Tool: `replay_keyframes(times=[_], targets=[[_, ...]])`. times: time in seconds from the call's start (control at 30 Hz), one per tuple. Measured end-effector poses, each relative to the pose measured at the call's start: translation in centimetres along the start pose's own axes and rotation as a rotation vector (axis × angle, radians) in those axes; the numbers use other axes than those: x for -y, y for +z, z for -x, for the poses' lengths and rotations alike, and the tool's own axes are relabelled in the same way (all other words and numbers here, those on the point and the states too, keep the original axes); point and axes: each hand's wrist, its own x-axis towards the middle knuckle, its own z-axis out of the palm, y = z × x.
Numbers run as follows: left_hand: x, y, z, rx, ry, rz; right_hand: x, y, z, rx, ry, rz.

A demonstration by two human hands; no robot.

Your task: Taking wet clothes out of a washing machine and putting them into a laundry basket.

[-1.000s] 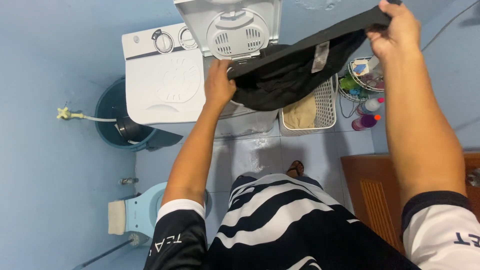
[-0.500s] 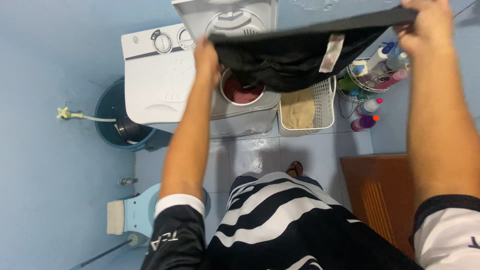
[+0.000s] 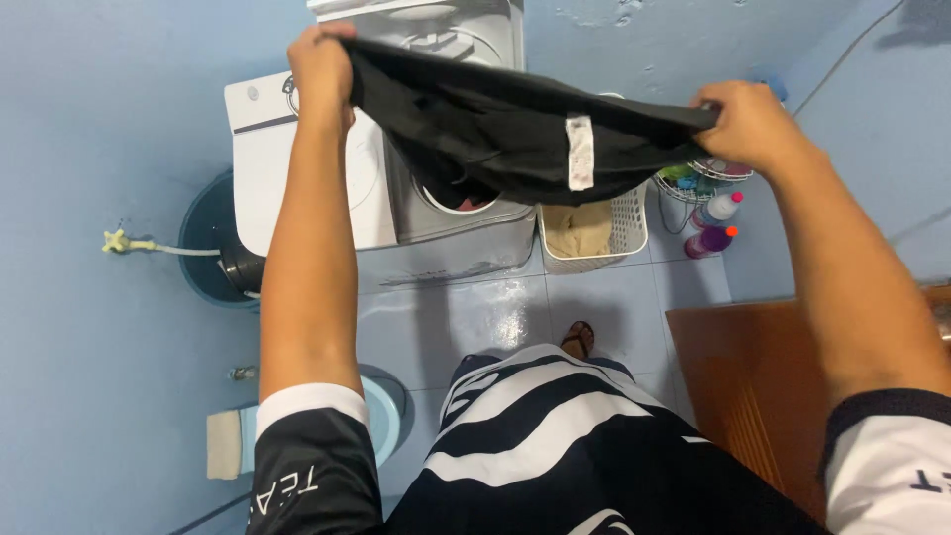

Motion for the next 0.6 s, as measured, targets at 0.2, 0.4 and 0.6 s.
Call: replay_keyframes(times=[0.2,0.4,0.6], targets=[[-2.1,-0.8,7.5,0.038,-0.262,-0.010,-2.2,6.4,-0.4,0.053,0.725,-0.792],[-1.4,-2.8,9.7,0.022,-0.270,0.052,-11.2,16.9,-4.8,-0.119,0.665,-1.819],[-6.9,-5.6,5.7,0.145,0.019,0.361,-6.0,-1.4,-4.6,-0.171,0.235,-1.802]])
